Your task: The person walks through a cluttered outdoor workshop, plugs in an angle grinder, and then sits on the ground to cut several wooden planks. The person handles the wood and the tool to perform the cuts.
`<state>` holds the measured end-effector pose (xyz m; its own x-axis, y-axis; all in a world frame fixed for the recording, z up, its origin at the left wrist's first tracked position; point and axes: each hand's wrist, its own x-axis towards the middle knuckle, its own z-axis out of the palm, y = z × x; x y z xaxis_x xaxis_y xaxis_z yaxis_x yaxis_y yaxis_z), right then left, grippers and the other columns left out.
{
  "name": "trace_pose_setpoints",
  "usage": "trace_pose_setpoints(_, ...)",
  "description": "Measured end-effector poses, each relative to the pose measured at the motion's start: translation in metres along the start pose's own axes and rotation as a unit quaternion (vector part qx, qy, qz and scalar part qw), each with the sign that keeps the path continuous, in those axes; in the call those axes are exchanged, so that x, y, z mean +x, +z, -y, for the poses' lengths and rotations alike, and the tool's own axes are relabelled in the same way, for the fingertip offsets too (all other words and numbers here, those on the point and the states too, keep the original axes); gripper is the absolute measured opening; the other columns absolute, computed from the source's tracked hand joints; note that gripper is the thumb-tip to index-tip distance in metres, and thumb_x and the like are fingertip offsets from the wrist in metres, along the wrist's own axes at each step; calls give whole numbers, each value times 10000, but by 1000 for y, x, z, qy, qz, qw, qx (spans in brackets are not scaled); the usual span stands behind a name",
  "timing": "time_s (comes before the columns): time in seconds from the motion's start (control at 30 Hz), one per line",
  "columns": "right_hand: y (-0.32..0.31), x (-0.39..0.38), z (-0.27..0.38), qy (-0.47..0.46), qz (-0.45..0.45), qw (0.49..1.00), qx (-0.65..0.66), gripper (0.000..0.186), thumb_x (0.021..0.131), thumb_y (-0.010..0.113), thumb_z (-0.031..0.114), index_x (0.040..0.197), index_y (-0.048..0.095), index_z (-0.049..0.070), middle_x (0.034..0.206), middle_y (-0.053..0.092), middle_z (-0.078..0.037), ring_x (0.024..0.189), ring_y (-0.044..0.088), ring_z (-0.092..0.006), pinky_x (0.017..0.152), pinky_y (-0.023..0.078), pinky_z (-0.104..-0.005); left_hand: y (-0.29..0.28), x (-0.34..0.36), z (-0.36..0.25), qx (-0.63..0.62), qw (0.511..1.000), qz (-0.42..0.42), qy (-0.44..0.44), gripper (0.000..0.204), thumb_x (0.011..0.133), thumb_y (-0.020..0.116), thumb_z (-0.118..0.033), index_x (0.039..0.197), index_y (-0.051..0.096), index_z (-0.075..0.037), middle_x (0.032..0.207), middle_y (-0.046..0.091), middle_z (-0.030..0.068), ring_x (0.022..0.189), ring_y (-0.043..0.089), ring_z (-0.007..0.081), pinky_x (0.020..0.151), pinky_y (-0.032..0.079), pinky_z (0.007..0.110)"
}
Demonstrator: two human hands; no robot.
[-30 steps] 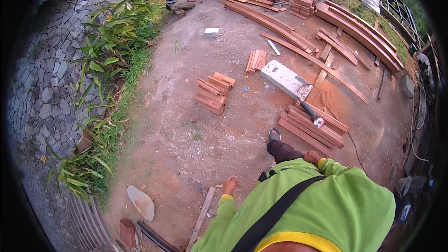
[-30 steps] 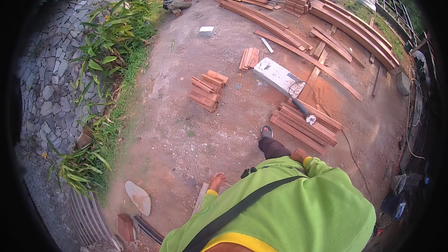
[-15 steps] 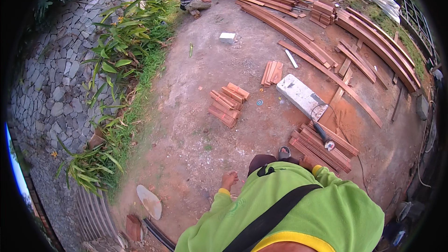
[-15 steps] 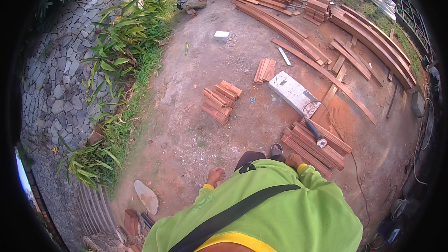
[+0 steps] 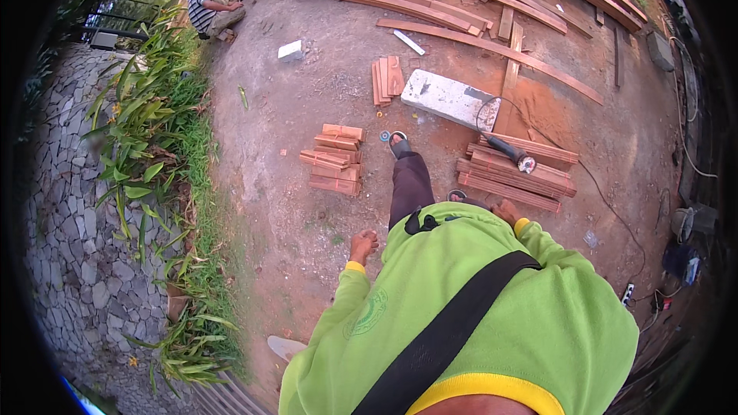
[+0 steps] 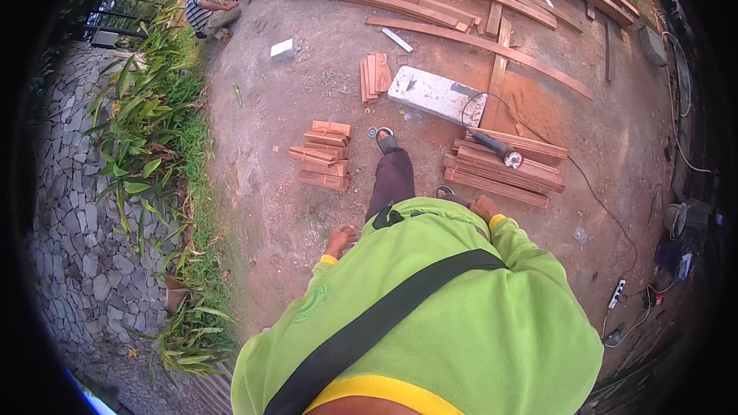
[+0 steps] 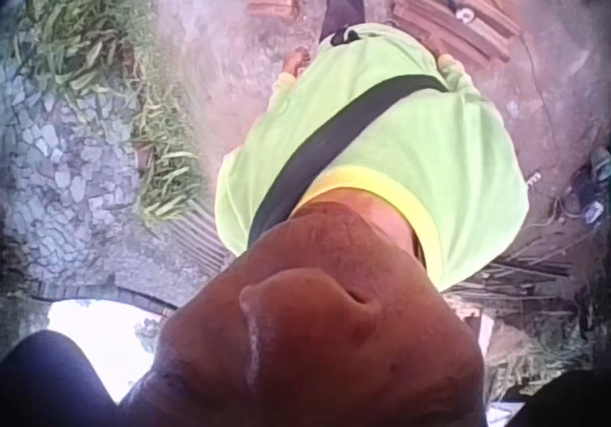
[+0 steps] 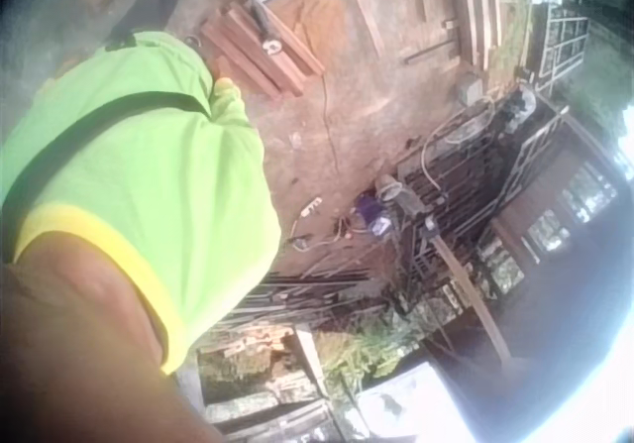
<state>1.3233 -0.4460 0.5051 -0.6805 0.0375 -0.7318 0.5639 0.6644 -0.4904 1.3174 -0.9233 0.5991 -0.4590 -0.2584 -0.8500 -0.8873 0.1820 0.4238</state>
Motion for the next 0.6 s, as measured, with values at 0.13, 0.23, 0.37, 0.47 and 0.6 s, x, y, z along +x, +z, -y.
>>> trace_pose_setpoints(0.13, -4, 14, 34, 24, -11, 999, 31, 507, 891, 540, 373, 994, 638, -114, 1019, 623, -375, 990, 615, -495, 880, 490, -517, -23, 53, -35, 32, 999, 37, 0, 384, 889, 669, -281, 1202, 618, -66, 876, 655, 40, 706, 643, 165, 593, 495, 301)
trace_pose_setpoints(0.23, 11, 30, 56, 53, -34, 997, 53, 468, 883, 560, 349, 1023, 648, -88, 1030, 632, -357, 983, 621, -488, 871, 495, -509, -35, 92, -59, 52, 997, 58, -2, 398, 893, 665, -283, 1220, 611, -62, 889, 660, 43, 699, 646, 167, 586, 499, 301)
trace_pose_setpoints(0.37, 14, 78, 66, 66, -32, 995, 60, 427, 884, 539, 334, 941, 682, -64, 962, 648, -334, 924, 639, -476, 838, 501, -504, -33, 135, -159, 93, 991, 88, 38, 426, 902, 655, -287, 1256, 593, -58, 946, 678, 65, 720, 659, 175, 583, 509, 300)
trace_pose_setpoints(0.47, -14, 90, 155, 48, -19, 999, 17, 400, 905, 509, 331, 938, 693, -23, 905, 655, -312, 875, 645, -468, 820, 491, -519, -65, 172, -214, 62, 993, 71, 68, 444, 907, 661, -289, 1271, 580, -46, 962, 683, 75, 736, 667, 179, 580, 514, 297)
trace_pose_setpoints(0.6, -53, 124, 253, 35, -120, 992, -1, 413, 915, 528, 317, 950, 679, -66, 929, 647, -333, 914, 630, -484, 836, 486, -526, -104, 218, -298, 68, 992, 80, 70, 450, 909, 676, -304, 1264, 583, -43, 955, 680, 85, 734, 671, 184, 589, 527, 302)
